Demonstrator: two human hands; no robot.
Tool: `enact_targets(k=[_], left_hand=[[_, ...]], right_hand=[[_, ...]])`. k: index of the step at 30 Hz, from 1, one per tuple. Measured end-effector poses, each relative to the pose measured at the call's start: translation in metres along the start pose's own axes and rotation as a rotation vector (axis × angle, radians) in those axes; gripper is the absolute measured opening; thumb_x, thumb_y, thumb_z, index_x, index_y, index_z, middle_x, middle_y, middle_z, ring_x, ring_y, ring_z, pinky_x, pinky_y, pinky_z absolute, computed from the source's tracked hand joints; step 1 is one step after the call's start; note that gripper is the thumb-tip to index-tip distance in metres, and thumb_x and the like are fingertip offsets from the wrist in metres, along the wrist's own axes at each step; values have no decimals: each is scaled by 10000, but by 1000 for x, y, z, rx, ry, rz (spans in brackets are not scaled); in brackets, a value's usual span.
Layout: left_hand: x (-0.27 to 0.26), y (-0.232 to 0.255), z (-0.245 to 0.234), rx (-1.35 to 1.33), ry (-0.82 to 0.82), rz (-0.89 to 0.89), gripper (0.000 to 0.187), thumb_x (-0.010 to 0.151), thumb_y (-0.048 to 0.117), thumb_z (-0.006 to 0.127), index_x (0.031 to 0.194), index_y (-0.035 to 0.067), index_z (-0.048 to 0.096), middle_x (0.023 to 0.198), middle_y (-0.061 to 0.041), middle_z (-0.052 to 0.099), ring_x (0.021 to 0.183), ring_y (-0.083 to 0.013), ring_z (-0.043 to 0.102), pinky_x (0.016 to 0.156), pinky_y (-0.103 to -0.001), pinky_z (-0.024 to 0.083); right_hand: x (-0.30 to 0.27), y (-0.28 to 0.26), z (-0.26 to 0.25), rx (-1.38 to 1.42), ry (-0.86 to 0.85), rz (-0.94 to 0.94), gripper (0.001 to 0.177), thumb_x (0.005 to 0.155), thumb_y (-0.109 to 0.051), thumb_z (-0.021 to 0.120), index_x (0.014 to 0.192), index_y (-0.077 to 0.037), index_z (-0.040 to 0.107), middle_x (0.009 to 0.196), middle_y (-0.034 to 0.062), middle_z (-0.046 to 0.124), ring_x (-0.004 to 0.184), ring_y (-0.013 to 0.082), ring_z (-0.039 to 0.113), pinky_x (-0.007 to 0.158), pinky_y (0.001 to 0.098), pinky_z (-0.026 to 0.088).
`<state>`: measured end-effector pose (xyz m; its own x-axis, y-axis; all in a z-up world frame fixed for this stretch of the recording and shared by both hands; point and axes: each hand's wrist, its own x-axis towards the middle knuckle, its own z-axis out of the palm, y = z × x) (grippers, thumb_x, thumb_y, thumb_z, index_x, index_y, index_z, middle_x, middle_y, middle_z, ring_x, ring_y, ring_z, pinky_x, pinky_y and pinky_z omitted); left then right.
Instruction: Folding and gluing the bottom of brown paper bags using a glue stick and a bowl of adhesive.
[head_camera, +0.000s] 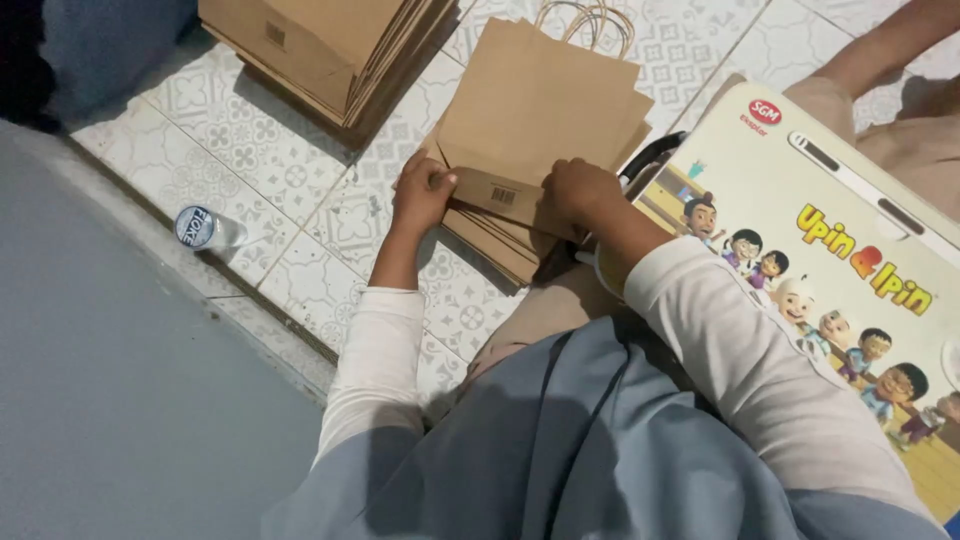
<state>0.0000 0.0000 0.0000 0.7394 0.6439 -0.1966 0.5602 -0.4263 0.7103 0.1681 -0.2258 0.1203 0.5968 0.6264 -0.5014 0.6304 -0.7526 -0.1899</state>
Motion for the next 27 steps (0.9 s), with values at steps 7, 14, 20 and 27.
enact_targets(k=[7,14,20,27], left_hand=[[5,-21,-22,-334,102,-65,204,908,261,794,1063,131,763,1430,-150,532,1206,-369,642,978,-456,575],[-16,6,-44,-815,13,-250,753,928,47,595,1598,20,251,1149,-260,631,706,-218,730,535,-220,628],[-14,-9,-30,-958,-38,-406,580,984,238,596,1510,65,422,1175,-253,659,843,-312,761,636,-343,672],[-50,79,-27,-1124,84,-219,200,988,93,604,1168,12,639,1091,-91,683,992,-152,630,915,-258,506]], right_hand=[[20,21,-7,464,-14,147,619,961,-467,687,1355,-4,574,1394,301,477,1297,527,552,1058,590,472],[31,40,-1,784,176,218,728,933,-313,719,1497,-5,378,1309,298,601,1241,493,603,969,614,520],[13,39,-5,1355,388,74,874,928,-16,723,1615,-4,182,1433,411,454,1277,477,599,1018,530,549],[-103,51,-82,1327,485,-151,782,917,67,558,1609,-18,204,1153,169,634,804,140,596,673,239,487]])
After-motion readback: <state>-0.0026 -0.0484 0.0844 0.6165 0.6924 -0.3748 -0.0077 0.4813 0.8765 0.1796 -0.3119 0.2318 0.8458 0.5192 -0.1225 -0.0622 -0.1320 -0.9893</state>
